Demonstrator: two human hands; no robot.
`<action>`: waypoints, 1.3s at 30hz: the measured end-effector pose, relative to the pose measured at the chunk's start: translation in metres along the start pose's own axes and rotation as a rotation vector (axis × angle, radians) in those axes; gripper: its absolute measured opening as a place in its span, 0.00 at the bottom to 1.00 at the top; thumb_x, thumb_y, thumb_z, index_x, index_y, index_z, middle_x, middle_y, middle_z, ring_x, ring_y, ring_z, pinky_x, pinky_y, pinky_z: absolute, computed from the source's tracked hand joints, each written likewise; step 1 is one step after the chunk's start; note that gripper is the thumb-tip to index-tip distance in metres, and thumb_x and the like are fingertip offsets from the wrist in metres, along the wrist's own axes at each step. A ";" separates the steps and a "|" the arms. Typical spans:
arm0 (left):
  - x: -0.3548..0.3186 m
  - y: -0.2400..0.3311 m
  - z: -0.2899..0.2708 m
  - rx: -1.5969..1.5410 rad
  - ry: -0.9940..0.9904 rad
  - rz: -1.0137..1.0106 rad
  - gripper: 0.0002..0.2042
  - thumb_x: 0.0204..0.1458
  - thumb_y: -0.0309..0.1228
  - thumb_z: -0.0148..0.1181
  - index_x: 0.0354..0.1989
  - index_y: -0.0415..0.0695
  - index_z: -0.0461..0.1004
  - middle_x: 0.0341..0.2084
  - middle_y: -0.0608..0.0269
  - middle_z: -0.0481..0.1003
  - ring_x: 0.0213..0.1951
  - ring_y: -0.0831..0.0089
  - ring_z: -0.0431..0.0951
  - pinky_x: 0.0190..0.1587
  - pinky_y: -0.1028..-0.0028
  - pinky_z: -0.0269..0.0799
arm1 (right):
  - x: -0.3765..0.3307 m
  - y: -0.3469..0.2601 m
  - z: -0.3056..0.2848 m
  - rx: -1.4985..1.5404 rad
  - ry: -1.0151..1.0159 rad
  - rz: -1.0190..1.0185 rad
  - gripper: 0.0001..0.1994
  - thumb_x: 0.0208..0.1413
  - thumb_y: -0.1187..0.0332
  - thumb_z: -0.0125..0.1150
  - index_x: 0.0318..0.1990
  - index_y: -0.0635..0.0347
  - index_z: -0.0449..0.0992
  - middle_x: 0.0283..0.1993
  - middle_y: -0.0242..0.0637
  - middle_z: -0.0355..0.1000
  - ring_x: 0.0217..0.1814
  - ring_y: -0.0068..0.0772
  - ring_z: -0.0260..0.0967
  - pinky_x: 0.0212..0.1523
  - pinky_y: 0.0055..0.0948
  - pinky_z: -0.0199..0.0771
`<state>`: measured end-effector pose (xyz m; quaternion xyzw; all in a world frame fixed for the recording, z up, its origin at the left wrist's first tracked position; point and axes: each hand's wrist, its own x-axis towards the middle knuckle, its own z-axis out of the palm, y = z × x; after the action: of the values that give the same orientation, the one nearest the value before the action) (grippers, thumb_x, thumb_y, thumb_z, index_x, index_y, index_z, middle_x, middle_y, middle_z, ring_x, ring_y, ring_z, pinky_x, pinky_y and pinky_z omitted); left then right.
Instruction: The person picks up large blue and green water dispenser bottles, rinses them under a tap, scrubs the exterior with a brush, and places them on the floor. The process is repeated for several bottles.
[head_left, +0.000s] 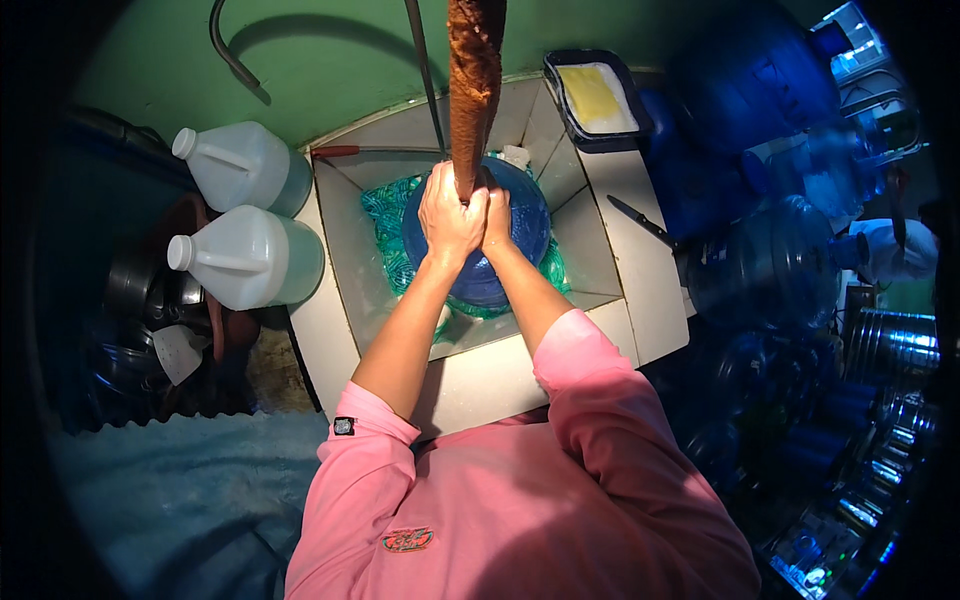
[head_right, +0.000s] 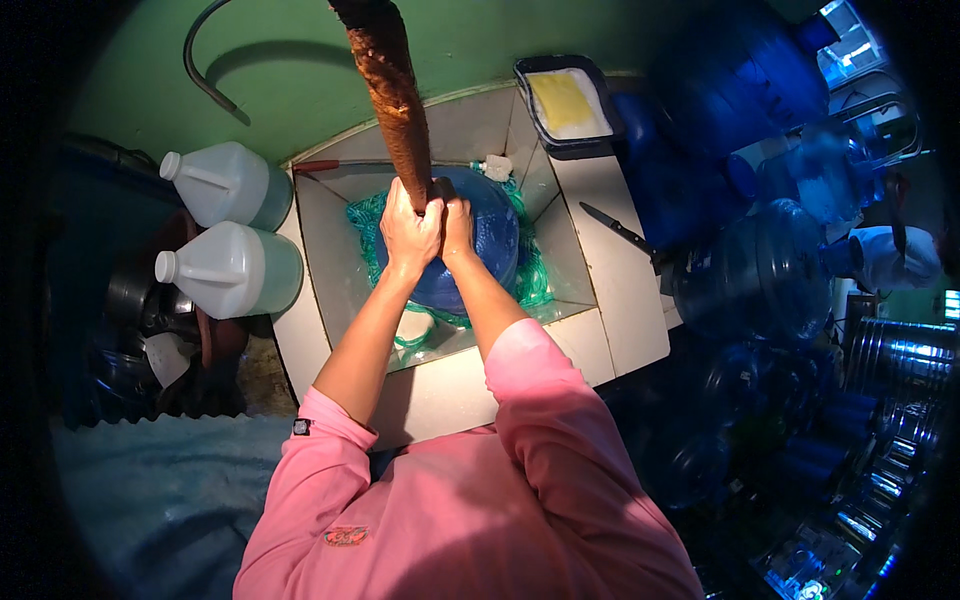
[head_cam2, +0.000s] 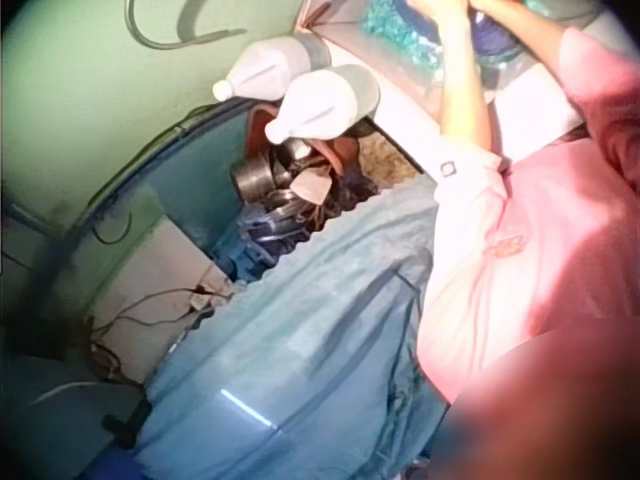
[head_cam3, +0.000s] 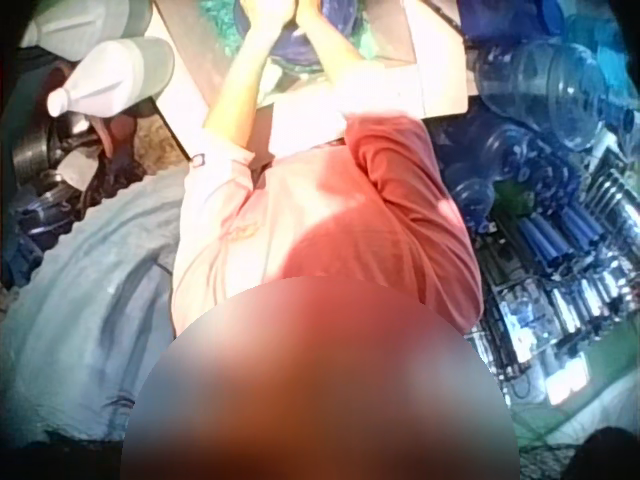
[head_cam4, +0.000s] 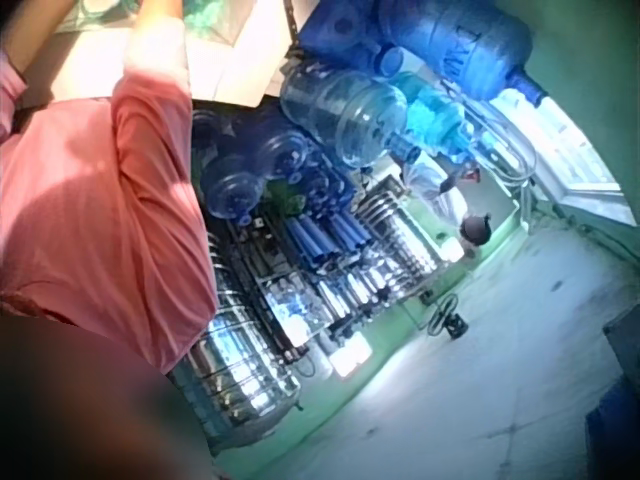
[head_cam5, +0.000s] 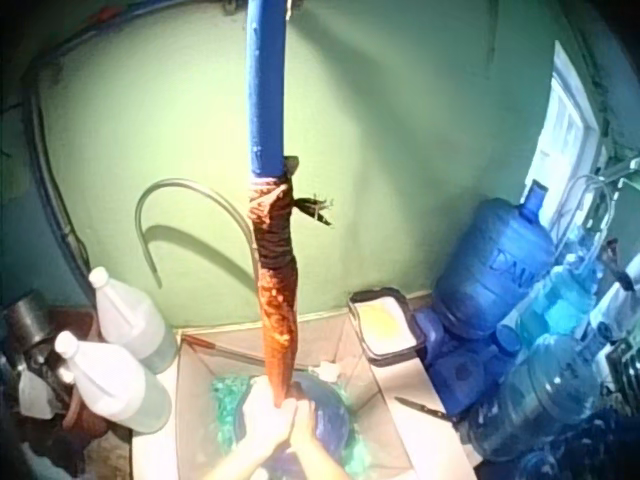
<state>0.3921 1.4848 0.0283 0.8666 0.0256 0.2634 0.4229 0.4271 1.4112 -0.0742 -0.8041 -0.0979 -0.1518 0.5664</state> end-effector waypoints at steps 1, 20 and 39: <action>-0.001 0.001 0.000 0.001 -0.014 0.006 0.14 0.50 0.32 0.59 0.44 0.41 0.72 0.37 0.52 0.72 0.41 0.49 0.75 0.44 0.60 0.72 | -0.001 -0.002 0.001 -0.028 -0.035 0.039 0.12 0.53 0.63 0.60 0.40 0.61 0.73 0.35 0.49 0.77 0.39 0.59 0.75 0.37 0.45 0.74; 0.034 -0.006 -0.058 -0.218 -0.703 -0.015 0.19 0.56 0.42 0.51 0.43 0.37 0.71 0.43 0.41 0.73 0.49 0.42 0.71 0.54 0.52 0.65 | 0.021 -0.065 -0.047 0.318 -0.741 0.219 0.24 0.39 0.59 0.77 0.43 0.61 0.77 0.42 0.40 0.79 0.45 0.32 0.77 0.48 0.35 0.77; 0.106 -0.108 -0.097 -0.646 -0.244 -0.332 0.41 0.57 0.43 0.60 0.74 0.51 0.43 0.69 0.53 0.58 0.68 0.62 0.59 0.67 0.61 0.56 | 0.024 -0.089 -0.090 0.184 -0.081 -0.138 0.19 0.37 0.65 0.77 0.37 0.63 0.77 0.33 0.34 0.79 0.33 0.30 0.75 0.42 0.28 0.75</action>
<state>0.4559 1.6527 0.0423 0.6977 0.0306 0.0809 0.7111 0.4084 1.3560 0.0408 -0.7456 -0.1893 -0.1481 0.6216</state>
